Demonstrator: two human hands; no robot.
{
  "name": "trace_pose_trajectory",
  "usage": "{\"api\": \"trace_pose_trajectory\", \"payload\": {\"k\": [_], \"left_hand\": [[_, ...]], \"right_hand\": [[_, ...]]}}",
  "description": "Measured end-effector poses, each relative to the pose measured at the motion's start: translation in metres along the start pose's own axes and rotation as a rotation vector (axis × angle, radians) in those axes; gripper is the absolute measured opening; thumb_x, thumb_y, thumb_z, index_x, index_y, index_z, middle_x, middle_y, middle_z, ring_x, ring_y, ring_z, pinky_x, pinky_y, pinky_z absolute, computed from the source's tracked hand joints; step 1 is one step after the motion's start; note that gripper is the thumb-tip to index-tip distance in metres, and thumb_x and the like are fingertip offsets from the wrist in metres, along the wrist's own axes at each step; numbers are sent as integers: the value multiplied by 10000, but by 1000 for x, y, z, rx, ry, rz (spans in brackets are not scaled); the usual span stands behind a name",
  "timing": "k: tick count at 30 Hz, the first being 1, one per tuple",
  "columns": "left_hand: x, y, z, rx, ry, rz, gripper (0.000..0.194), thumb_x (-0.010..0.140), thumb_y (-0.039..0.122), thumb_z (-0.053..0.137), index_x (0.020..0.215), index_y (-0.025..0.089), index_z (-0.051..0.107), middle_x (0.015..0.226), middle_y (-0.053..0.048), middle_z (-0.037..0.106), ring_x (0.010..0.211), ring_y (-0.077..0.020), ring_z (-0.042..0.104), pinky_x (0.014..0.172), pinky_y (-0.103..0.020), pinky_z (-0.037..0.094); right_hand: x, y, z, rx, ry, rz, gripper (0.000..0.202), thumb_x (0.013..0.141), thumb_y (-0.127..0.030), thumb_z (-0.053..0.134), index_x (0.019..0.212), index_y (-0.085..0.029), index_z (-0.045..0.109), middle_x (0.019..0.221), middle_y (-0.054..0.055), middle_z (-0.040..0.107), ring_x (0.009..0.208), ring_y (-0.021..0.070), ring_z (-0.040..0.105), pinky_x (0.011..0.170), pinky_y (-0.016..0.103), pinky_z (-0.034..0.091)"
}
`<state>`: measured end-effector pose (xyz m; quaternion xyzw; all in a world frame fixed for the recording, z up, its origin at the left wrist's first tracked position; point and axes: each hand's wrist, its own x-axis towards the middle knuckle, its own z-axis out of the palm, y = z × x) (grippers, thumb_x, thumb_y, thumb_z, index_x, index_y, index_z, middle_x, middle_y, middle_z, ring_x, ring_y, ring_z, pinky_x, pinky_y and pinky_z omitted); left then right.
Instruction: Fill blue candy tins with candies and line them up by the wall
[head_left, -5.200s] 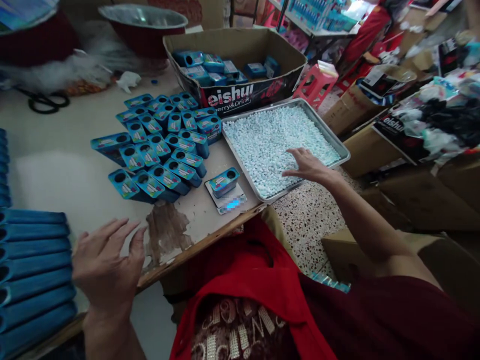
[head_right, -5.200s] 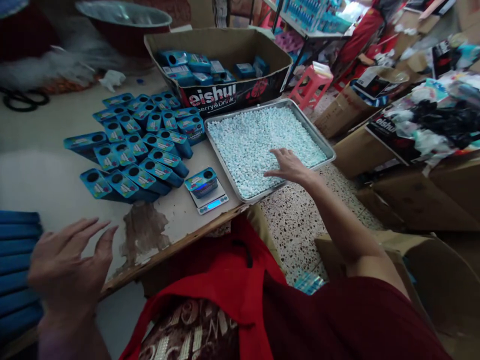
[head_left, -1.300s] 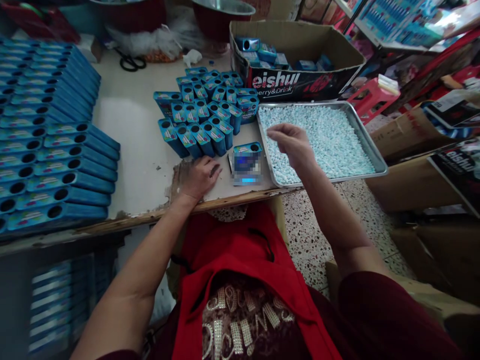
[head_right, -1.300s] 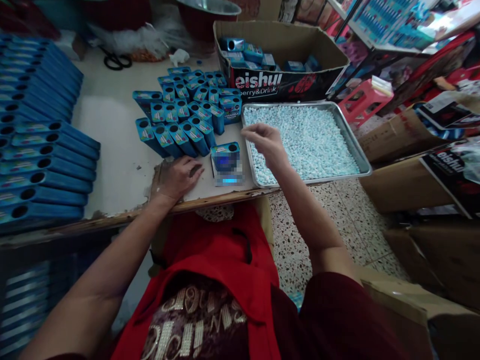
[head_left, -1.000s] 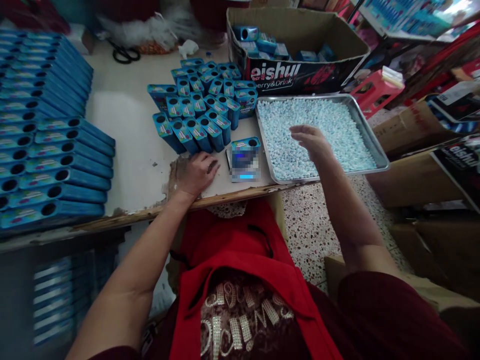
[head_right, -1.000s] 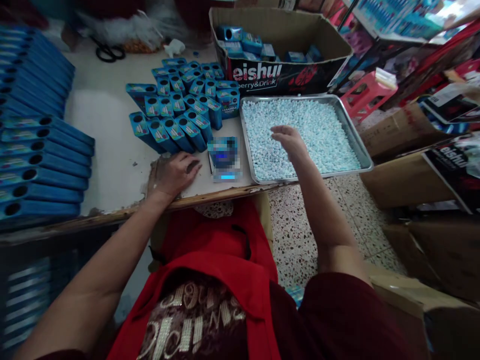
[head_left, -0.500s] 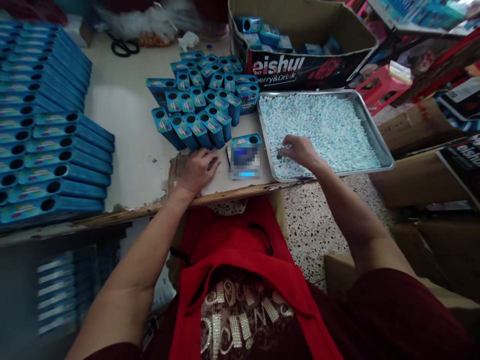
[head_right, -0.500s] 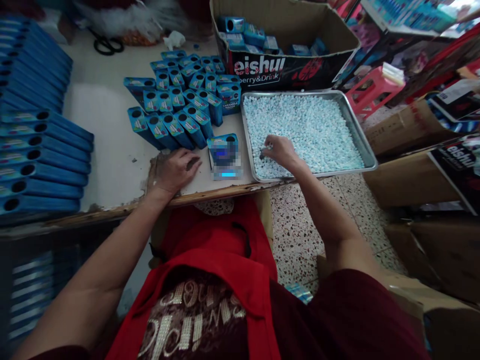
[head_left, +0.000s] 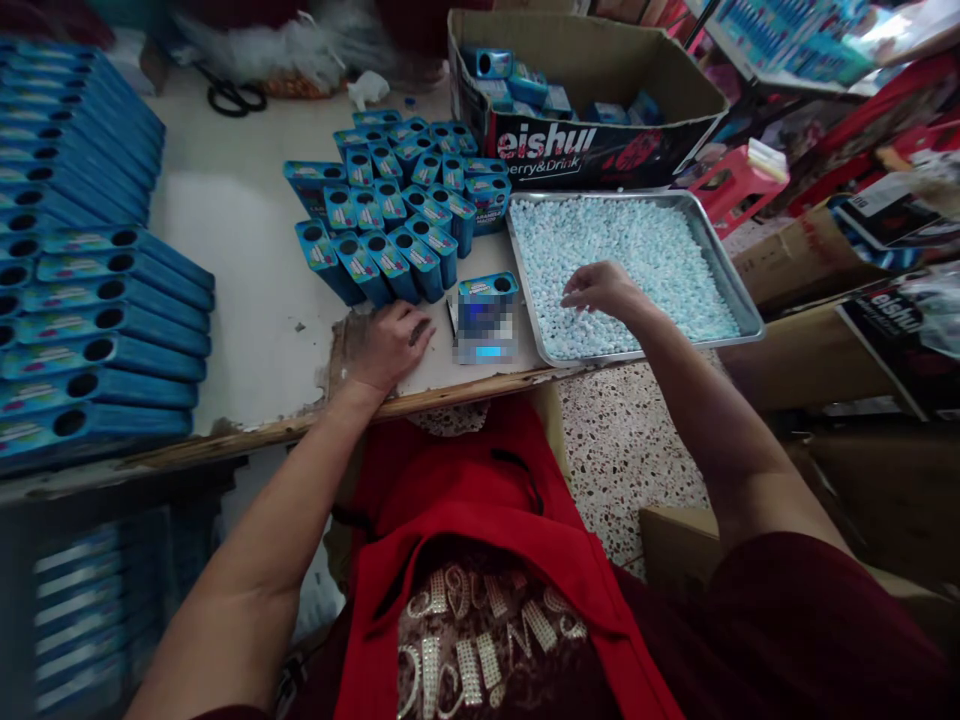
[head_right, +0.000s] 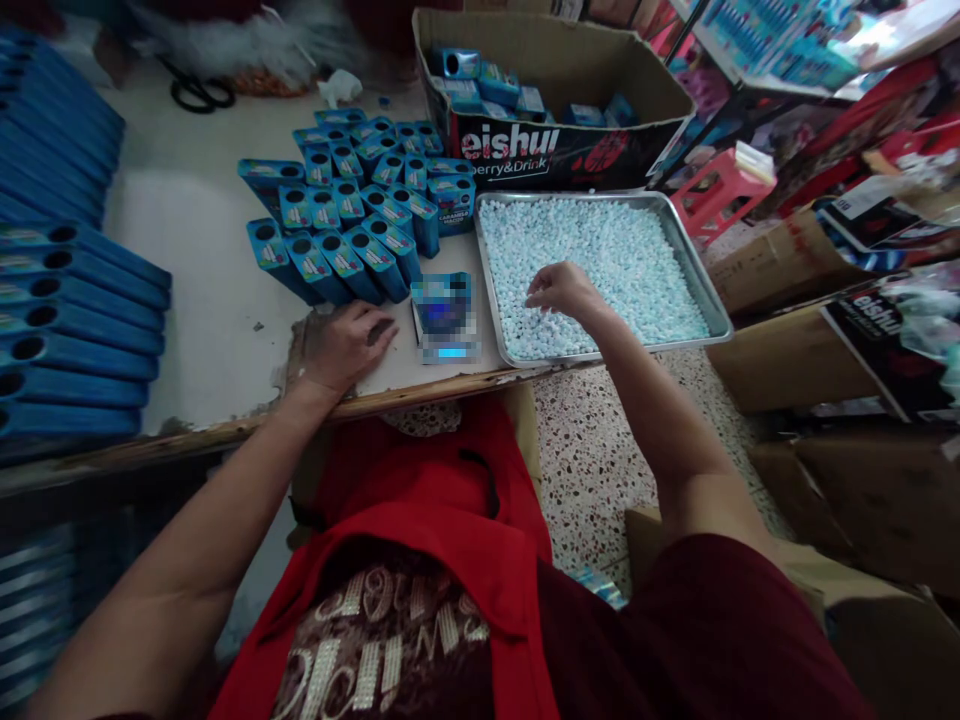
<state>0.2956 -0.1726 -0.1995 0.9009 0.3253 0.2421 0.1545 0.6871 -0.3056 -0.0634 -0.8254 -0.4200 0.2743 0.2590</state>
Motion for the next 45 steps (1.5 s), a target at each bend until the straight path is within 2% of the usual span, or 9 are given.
{"api": "trace_pose_trajectory", "payload": {"k": [3, 7, 12, 19, 28, 31, 36, 40, 45], "left_hand": [[0, 1, 0, 4, 11, -11, 183, 1134, 330, 716, 1217, 254, 860, 1275, -154, 850, 1212, -379, 808, 1122, -558, 683], [0, 1, 0, -16, -10, -4, 174, 1126, 317, 721, 1211, 251, 857, 1291, -159, 849, 1247, -382, 813, 1126, -549, 685], [0, 0, 1, -21, 20, -10, 170, 1129, 316, 725, 1210, 263, 865, 1287, -148, 852, 1227, -379, 817, 1124, -555, 691], [0, 2, 1, -23, 5, -13, 168, 1130, 303, 744, 1207, 231, 874, 1291, -167, 852, 1239, -381, 826, 1135, -550, 692], [0, 4, 0, -23, 8, -20, 164, 1144, 312, 731, 1209, 240, 863, 1303, -144, 857, 1239, -362, 825, 1136, -523, 681], [0, 6, -2, -12, 17, -10, 168, 1143, 305, 735, 1217, 233, 868, 1301, -143, 858, 1230, -356, 829, 1120, -514, 684], [1, 4, 0, -14, 26, -1, 123, 1122, 263, 765, 1199, 242, 857, 1271, -124, 853, 1193, -341, 823, 1101, -508, 696], [1, 3, 1, -7, 24, 5, 95, 1122, 270, 786, 1186, 231, 845, 1287, -120, 852, 1207, -332, 819, 1116, -496, 700], [1, 2, 1, -10, 27, -3, 126, 1122, 275, 763, 1201, 234, 853, 1276, -128, 852, 1205, -343, 830, 1110, -499, 703]], "right_hand": [[7, -9, -3, -143, -4, -18, 362, 644, 13, 1123, 644, -193, 825, 539, -37, 646, 499, 106, 590, 530, 280, 433], [3, -35, -7, 112, -93, -50, 371, 633, -73, 1195, 686, -170, 841, 615, 28, 731, 542, 135, 676, 561, 294, 564], [-6, -83, 3, 156, -173, -273, 347, 677, -45, 1143, 739, -197, 837, 619, -37, 659, 615, 130, 642, 568, 272, 510], [-6, -122, 25, -98, -227, -522, 314, 723, 3, 1062, 794, -215, 848, 753, -3, 659, 943, 226, 702, 847, 329, 566], [-10, -126, 30, -249, -191, -614, 216, 825, -42, 992, 903, -225, 907, 803, -8, 698, 928, 233, 743, 969, 392, 581], [-21, -133, 30, -333, -160, -649, 145, 912, -81, 886, 970, -210, 918, 881, 11, 776, 984, 253, 780, 1003, 406, 583], [-44, -140, 35, -340, -127, -677, 282, 1002, -39, 674, 1022, -199, 905, 1010, 42, 869, 1026, 241, 800, 1014, 377, 580], [-50, -131, 36, -265, -39, -683, 265, 1048, -87, 696, 1159, -214, 899, 1087, 60, 875, 1022, 251, 793, 1010, 395, 605], [-38, -106, 28, -471, 84, -640, 259, 1001, -123, 759, 1183, -240, 902, 1098, 102, 855, 1090, 321, 772, 1040, 467, 610]]}}
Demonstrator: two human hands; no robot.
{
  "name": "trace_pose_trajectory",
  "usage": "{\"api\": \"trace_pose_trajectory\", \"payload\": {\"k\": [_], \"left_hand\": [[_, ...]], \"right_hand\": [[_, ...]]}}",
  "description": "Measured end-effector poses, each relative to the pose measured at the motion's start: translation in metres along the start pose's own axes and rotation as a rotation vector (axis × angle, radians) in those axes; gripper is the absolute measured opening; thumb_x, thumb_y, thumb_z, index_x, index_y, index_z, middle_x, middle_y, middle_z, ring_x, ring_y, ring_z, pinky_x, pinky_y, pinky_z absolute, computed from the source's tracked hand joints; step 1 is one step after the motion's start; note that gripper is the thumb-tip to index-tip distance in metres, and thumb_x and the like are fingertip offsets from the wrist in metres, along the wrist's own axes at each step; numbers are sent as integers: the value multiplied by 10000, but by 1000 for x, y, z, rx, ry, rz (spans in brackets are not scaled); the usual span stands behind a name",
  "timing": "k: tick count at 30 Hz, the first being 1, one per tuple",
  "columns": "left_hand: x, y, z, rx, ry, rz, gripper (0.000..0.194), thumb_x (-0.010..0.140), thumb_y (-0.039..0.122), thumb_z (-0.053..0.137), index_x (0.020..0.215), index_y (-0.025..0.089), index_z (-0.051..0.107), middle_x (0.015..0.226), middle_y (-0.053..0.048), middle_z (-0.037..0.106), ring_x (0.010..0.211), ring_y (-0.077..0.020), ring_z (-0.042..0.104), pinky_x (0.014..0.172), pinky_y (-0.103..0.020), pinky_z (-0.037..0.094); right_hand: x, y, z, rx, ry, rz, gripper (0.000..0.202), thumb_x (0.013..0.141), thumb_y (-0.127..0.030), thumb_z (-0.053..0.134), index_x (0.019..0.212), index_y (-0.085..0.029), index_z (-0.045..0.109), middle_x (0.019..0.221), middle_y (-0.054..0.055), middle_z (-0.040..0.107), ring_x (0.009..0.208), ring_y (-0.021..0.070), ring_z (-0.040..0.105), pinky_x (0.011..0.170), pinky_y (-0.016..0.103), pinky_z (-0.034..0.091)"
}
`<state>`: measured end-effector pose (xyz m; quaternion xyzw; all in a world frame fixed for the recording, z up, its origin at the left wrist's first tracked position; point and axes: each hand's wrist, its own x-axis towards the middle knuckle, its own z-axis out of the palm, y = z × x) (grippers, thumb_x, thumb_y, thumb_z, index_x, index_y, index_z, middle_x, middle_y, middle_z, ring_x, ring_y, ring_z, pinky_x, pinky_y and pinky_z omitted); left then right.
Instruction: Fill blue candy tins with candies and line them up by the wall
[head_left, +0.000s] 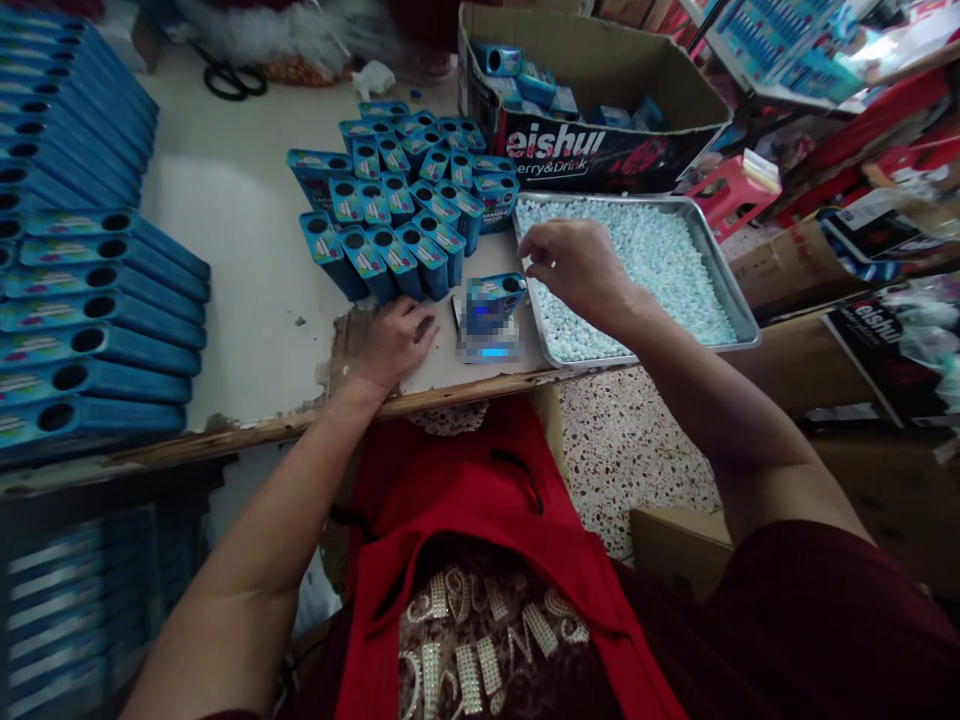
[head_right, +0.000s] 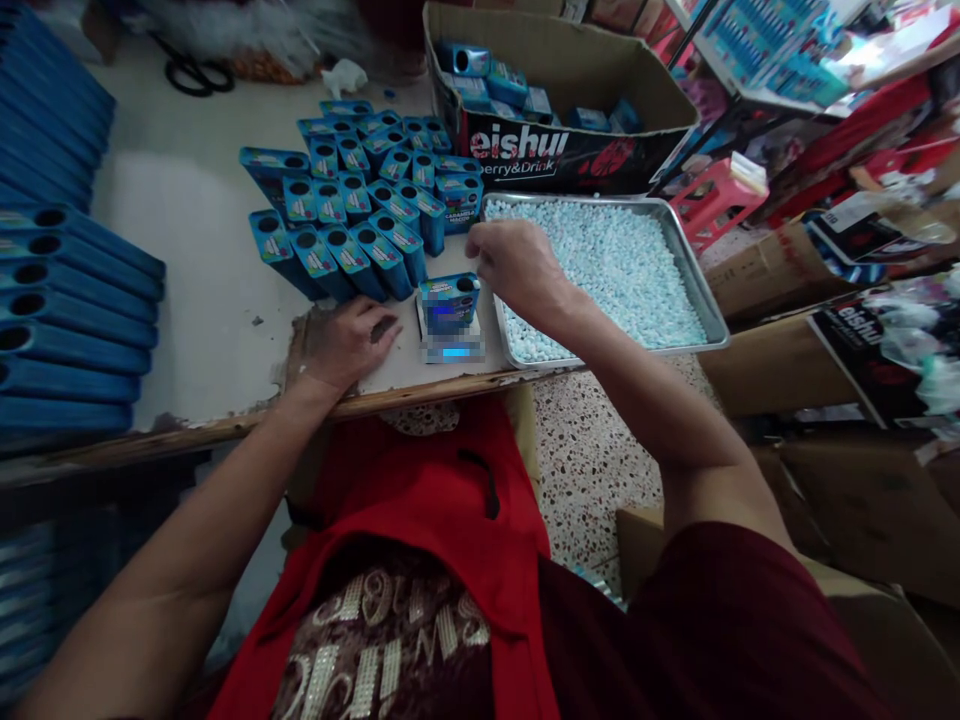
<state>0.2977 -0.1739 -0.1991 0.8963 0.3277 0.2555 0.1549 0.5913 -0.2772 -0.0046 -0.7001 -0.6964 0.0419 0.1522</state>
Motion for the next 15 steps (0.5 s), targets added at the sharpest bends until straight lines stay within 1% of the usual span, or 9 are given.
{"api": "trace_pose_trajectory", "payload": {"k": [3, 5, 7, 10, 12, 15], "left_hand": [[0, -1, 1, 0, 1, 5, 150, 1119, 281, 760, 1212, 226, 864, 1261, -142, 852, 1203, -357, 835, 1104, -512, 705], [0, -2, 1, 4, 1, 7, 157, 1119, 281, 758, 1215, 226, 869, 1259, -148, 851, 1204, -366, 839, 1100, -523, 708], [0, -3, 1, 8, -3, 5, 158, 1117, 278, 757, 1216, 228, 869, 1256, -150, 849, 1205, -370, 842, 1096, -526, 710], [0, -3, 1, 11, -6, 1, 160, 1113, 286, 754, 1215, 234, 865, 1256, -150, 847, 1206, -370, 838, 1093, -524, 708], [0, -2, 0, 7, -3, 3, 167, 1115, 306, 749, 1221, 246, 863, 1261, -143, 850, 1208, -365, 831, 1093, -523, 709], [0, 0, -2, 15, 3, 6, 174, 1115, 310, 743, 1225, 247, 862, 1258, -140, 849, 1201, -361, 828, 1091, -520, 711]], "right_hand": [[1, 13, 7, -94, -14, 9, 245, 1023, -139, 749, 1177, -244, 909, 1101, 117, 856, 1121, 337, 773, 1053, 478, 610], [2, 13, 11, -129, -37, 6, 244, 1038, -148, 742, 1176, -258, 912, 1085, 104, 862, 1130, 332, 779, 1048, 465, 611], [3, 5, 12, -162, -68, 14, 296, 1036, -106, 697, 1169, -258, 913, 1100, 90, 876, 1141, 321, 794, 1040, 447, 608], [5, -11, 7, -182, -102, 23, 375, 1007, -44, 645, 1170, -244, 918, 1159, 99, 898, 1158, 325, 823, 1050, 447, 609], [6, -19, 3, -166, -98, 13, 373, 998, -49, 669, 1178, -254, 922, 1165, 102, 910, 1166, 337, 831, 1061, 458, 619], [7, -20, 0, -125, -78, 15, 352, 970, -53, 716, 1174, -246, 927, 1146, 89, 922, 1139, 337, 840, 1054, 463, 637]]}}
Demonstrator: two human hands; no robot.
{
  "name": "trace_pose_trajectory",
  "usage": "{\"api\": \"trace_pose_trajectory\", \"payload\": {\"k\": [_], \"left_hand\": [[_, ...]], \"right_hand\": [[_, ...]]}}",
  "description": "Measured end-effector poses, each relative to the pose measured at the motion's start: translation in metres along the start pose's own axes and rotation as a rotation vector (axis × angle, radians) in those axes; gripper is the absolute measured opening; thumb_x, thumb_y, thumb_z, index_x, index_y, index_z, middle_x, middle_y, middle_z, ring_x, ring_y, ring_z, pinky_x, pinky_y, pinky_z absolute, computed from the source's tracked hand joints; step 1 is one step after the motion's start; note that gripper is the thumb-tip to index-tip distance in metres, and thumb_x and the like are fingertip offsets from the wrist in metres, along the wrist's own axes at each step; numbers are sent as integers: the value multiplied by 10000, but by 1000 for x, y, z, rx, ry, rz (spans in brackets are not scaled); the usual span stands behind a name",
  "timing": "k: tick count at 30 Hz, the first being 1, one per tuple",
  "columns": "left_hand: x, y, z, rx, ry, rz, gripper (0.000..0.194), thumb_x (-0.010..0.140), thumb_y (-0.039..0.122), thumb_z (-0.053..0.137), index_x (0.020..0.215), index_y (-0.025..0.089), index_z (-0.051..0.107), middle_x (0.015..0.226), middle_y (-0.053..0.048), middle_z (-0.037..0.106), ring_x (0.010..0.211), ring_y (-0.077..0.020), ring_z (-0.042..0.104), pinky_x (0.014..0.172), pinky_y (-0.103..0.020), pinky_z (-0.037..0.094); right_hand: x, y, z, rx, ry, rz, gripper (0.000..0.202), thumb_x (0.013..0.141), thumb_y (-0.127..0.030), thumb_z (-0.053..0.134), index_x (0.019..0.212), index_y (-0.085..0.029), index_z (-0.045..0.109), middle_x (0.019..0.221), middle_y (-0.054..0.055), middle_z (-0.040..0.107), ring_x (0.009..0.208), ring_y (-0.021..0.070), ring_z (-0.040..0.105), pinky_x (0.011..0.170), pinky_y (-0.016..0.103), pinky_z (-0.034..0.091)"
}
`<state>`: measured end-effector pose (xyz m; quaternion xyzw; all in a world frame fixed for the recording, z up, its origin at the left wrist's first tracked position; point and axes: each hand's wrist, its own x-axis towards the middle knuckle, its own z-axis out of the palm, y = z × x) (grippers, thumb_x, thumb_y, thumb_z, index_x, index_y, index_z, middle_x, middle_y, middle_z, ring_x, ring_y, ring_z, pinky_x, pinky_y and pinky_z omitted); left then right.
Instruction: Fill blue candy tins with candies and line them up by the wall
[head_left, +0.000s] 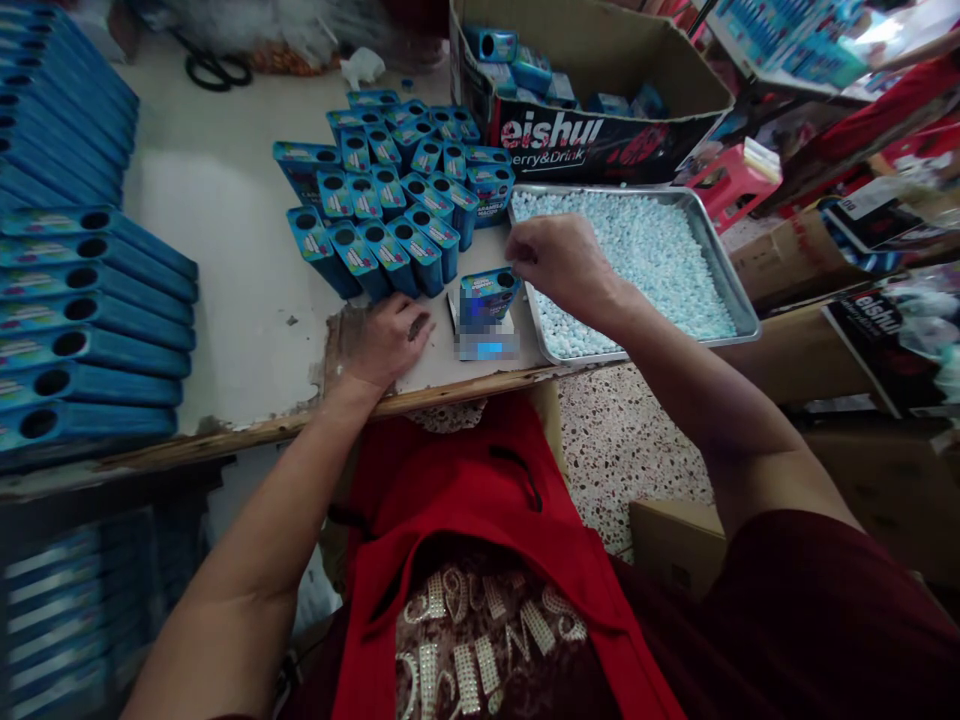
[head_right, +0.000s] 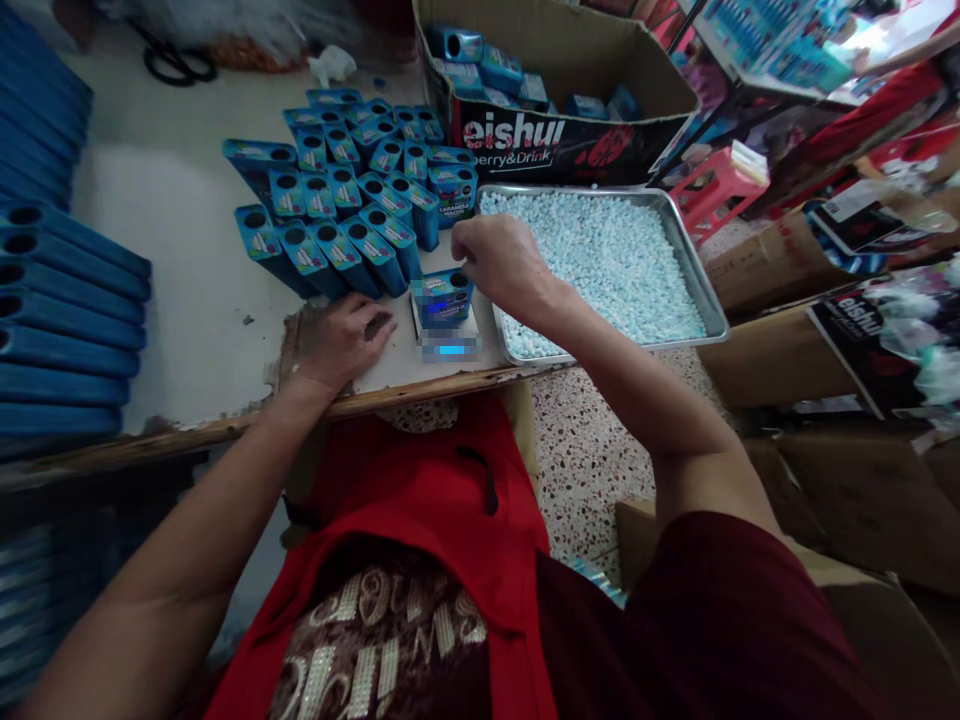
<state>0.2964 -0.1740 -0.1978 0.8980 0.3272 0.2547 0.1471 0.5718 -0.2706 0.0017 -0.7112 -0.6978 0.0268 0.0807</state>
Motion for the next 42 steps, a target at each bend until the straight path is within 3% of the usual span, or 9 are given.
{"api": "trace_pose_trajectory", "payload": {"k": [4, 10, 18, 23, 25, 30, 36, 39, 42], "left_hand": [[0, 4, -4, 16, -26, -7, 163, 1114, 292, 760, 1235, 231, 851, 1277, -143, 846, 1207, -366, 826, 1097, -526, 707], [0, 5, -5, 35, -40, -6, 149, 1149, 321, 758, 1238, 228, 834, 1310, -139, 841, 1236, -351, 812, 1131, -508, 685], [0, 4, -3, 30, -15, -10, 149, 1142, 313, 728, 1206, 249, 847, 1298, -139, 849, 1228, -366, 825, 1116, -529, 696], [0, 7, -7, -15, -12, -16, 168, 1123, 334, 729, 1209, 265, 857, 1257, -143, 841, 1214, -383, 809, 1104, -561, 696], [1, 8, -8, -17, -12, -16, 176, 1116, 337, 728, 1207, 268, 861, 1237, -143, 838, 1205, -385, 804, 1097, -562, 697], [0, 8, -7, 7, -13, -14, 178, 1136, 344, 709, 1203, 265, 853, 1258, -136, 841, 1205, -372, 808, 1095, -549, 695], [-1, 3, -5, 33, -31, -5, 159, 1155, 338, 725, 1241, 252, 827, 1316, -127, 837, 1233, -344, 803, 1123, -510, 682], [-1, 1, -5, 33, -46, 8, 172, 1168, 350, 730, 1264, 239, 818, 1320, -129, 838, 1232, -337, 792, 1141, -509, 675], [-1, 0, -5, 33, -42, 7, 171, 1152, 346, 725, 1249, 247, 826, 1299, -136, 840, 1224, -354, 798, 1125, -524, 684]], "right_hand": [[0, 0, 3, 115, 32, 32, 295, 973, -73, 760, 1169, -227, 918, 1155, 85, 918, 1124, 337, 848, 1045, 477, 653], [-4, -10, -3, 193, 15, 3, 280, 1021, -112, 706, 1148, -284, 887, 1347, 105, 921, 1196, 330, 834, 1164, 516, 649], [-2, -5, -1, 272, 4, 62, 175, 1017, -366, 819, 1159, -344, 918, 1181, 122, 931, 1415, 429, 734, 1225, 584, 588], [-2, -13, 1, 198, 4, 31, 238, 1076, -179, 707, 1198, -247, 899, 1329, 126, 900, 1287, 343, 795, 1201, 498, 624], [-3, -12, 0, 164, -1, 39, 219, 1112, -194, 718, 1230, -242, 895, 1330, 134, 888, 1253, 338, 806, 1181, 480, 633], [-14, 29, 4, 51, 37, 132, 274, 1161, -280, 709, 1357, -243, 897, 1348, 165, 879, 1306, 417, 800, 1212, 571, 613], [-61, 90, 43, -148, -425, 77, 743, 1030, -328, 867, 1723, -111, 709, 1787, 292, 649, 1634, 535, 607, 1324, 660, 562], [-80, 102, 56, -210, -395, 126, 556, 1102, -265, 729, 1635, -110, 757, 1658, 302, 709, 1472, 504, 706, 1181, 604, 621], [-80, 116, 57, -117, -334, 138, 330, 1020, -152, 776, 1336, -184, 862, 1378, 193, 835, 1173, 373, 801, 987, 469, 630]]}}
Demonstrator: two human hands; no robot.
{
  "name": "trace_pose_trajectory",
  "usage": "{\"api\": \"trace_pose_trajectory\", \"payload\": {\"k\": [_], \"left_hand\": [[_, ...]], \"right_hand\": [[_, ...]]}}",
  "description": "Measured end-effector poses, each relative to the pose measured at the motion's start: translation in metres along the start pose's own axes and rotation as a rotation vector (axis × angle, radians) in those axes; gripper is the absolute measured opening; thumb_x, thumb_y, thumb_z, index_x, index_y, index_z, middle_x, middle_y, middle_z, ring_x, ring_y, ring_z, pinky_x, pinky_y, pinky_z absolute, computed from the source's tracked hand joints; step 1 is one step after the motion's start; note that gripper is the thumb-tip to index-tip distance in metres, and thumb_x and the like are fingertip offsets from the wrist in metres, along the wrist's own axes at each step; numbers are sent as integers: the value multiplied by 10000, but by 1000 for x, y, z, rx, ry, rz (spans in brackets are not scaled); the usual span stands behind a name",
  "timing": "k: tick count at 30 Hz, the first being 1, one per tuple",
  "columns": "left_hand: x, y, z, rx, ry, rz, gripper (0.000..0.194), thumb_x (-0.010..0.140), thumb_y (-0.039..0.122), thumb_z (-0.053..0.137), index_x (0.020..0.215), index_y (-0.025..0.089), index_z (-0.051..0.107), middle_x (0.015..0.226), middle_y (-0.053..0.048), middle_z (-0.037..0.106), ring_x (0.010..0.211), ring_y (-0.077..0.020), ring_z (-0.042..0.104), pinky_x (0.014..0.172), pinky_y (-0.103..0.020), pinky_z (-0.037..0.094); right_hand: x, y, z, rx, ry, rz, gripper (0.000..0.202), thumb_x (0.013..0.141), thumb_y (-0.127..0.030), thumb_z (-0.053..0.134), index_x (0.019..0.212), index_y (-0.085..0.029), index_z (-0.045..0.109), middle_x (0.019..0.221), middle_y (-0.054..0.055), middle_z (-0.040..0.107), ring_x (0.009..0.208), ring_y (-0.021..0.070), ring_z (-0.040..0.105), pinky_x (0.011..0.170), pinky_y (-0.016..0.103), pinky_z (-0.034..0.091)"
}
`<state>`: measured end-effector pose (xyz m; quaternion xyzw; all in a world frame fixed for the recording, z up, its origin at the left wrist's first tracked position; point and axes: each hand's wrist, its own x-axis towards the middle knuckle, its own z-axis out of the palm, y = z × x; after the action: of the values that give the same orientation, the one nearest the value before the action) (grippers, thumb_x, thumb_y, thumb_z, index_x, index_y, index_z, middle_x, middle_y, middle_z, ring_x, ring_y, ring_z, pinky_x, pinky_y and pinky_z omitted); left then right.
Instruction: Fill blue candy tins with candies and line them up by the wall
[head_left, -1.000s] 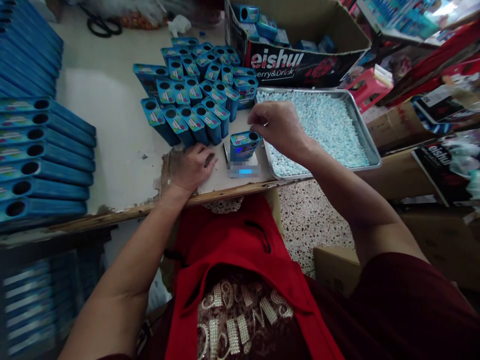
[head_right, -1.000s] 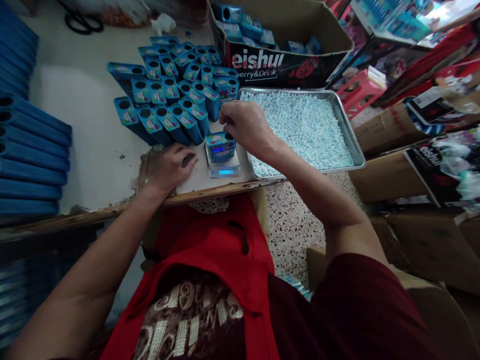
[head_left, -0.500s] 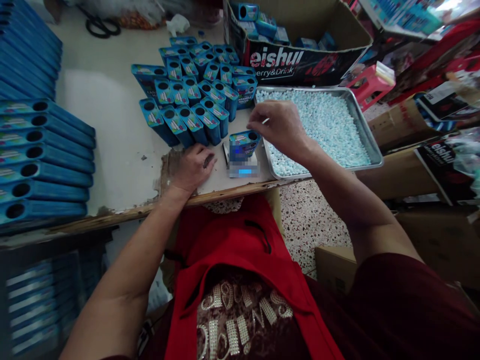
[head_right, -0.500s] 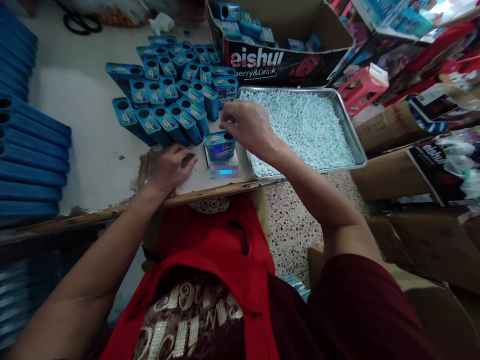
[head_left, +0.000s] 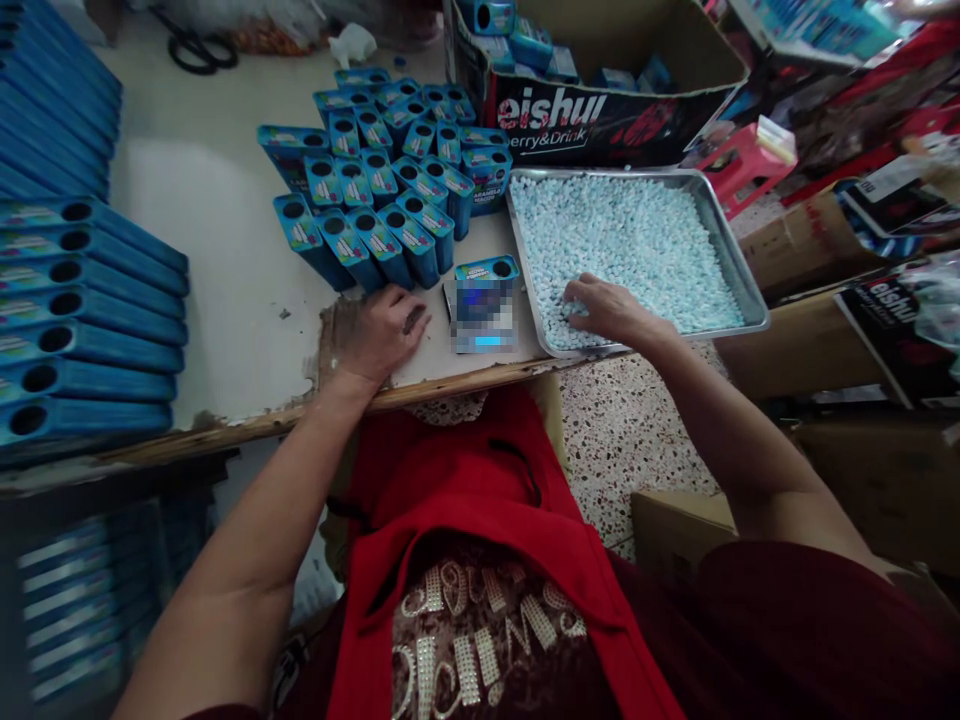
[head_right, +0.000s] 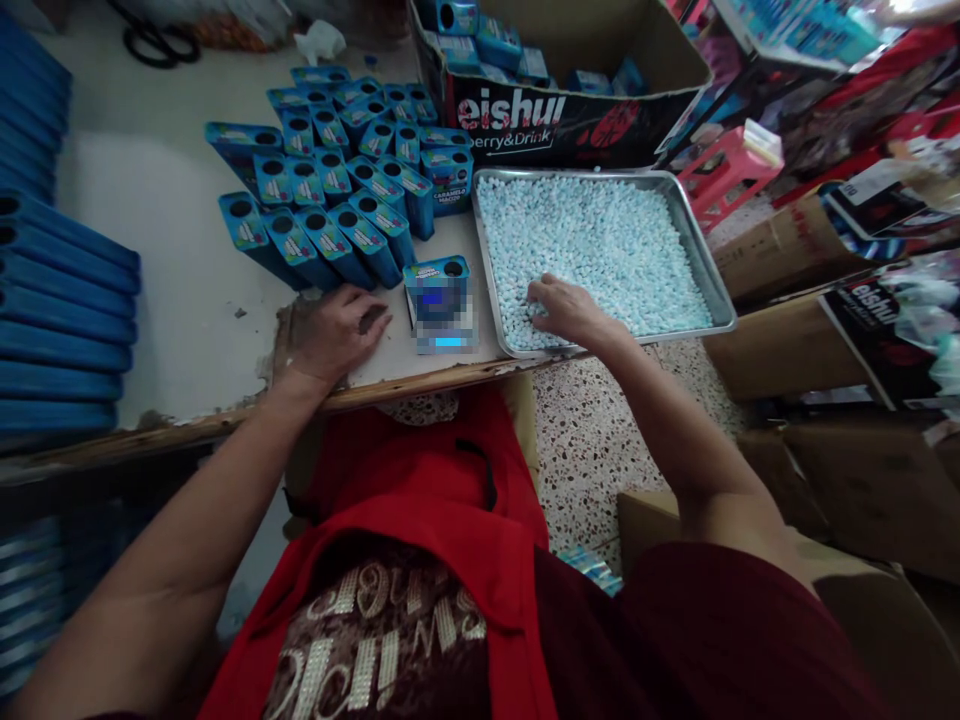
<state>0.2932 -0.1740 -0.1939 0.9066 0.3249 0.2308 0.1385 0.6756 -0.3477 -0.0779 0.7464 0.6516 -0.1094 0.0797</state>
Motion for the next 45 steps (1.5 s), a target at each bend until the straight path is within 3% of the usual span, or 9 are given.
{"api": "trace_pose_trajectory", "payload": {"k": [4, 6, 8, 14, 18, 22, 28, 37, 45], "left_hand": [[0, 1, -1, 5, 13, -15, 190, 1139, 356, 711, 1245, 267, 842, 1301, -137, 846, 1236, -369, 808, 1132, -538, 684], [0, 2, -2, 4, -1, -16, 209, 1151, 366, 694, 1248, 260, 846, 1318, -144, 847, 1252, -372, 814, 1138, -538, 681], [0, 4, -3, 3, -9, -18, 214, 1158, 362, 687, 1246, 254, 849, 1325, -148, 847, 1263, -374, 819, 1136, -536, 681], [-1, 4, -3, 9, 12, -16, 187, 1148, 351, 710, 1212, 245, 850, 1288, -150, 850, 1232, -374, 829, 1120, -535, 691], [-1, 3, -1, -5, 14, -22, 178, 1144, 339, 711, 1221, 259, 850, 1286, -146, 846, 1224, -367, 827, 1113, -535, 699], [-1, 2, -1, -17, 11, -24, 182, 1132, 332, 730, 1248, 255, 848, 1297, -144, 847, 1233, -365, 827, 1114, -535, 700], [0, 3, 0, -28, 6, -22, 148, 1145, 314, 739, 1238, 249, 833, 1307, -130, 837, 1232, -354, 806, 1104, -529, 693], [1, 3, 3, -25, -15, -25, 123, 1183, 312, 733, 1230, 223, 804, 1330, -95, 824, 1225, -307, 767, 1151, -489, 649], [2, 3, 5, -38, 2, -32, 114, 1152, 313, 736, 1209, 249, 810, 1319, -121, 832, 1235, -343, 792, 1138, -497, 664]], "right_hand": [[15, 17, -10, 507, 100, 184, 165, 848, -91, 909, 931, -212, 832, 829, 23, 775, 759, 206, 752, 750, 351, 595], [19, 20, -14, 809, 143, 306, 153, 831, -144, 965, 908, -192, 842, 722, 9, 735, 656, 179, 727, 675, 337, 603], [20, 19, -17, 942, 146, 351, 158, 811, -165, 999, 897, -175, 867, 702, 34, 753, 648, 182, 738, 643, 334, 606], [21, 7, -30, 901, 224, 330, 215, 763, -98, 1008, 784, -197, 818, 608, -4, 665, 576, 156, 642, 549, 320, 484], [31, -9, -49, 880, 201, 247, 342, 737, -292, 1125, 799, -215, 798, 629, 9, 680, 595, 158, 645, 538, 319, 514], [42, -40, -76, 788, 192, 47, 408, 773, -499, 1126, 934, -240, 855, 668, -2, 705, 670, 202, 699, 597, 355, 612], [51, -89, -104, 378, 204, -191, 216, 877, -345, 1039, 1035, -230, 949, 790, 25, 786, 915, 285, 817, 838, 410, 654], [61, -100, -105, 302, 162, -222, 345, 822, -288, 1097, 1145, -245, 984, 879, 21, 844, 912, 278, 820, 908, 424, 652], [64, -104, -102, 455, 213, -179, 261, 814, -333, 1100, 959, -205, 925, 850, 54, 825, 970, 315, 837, 887, 437, 672]]}}
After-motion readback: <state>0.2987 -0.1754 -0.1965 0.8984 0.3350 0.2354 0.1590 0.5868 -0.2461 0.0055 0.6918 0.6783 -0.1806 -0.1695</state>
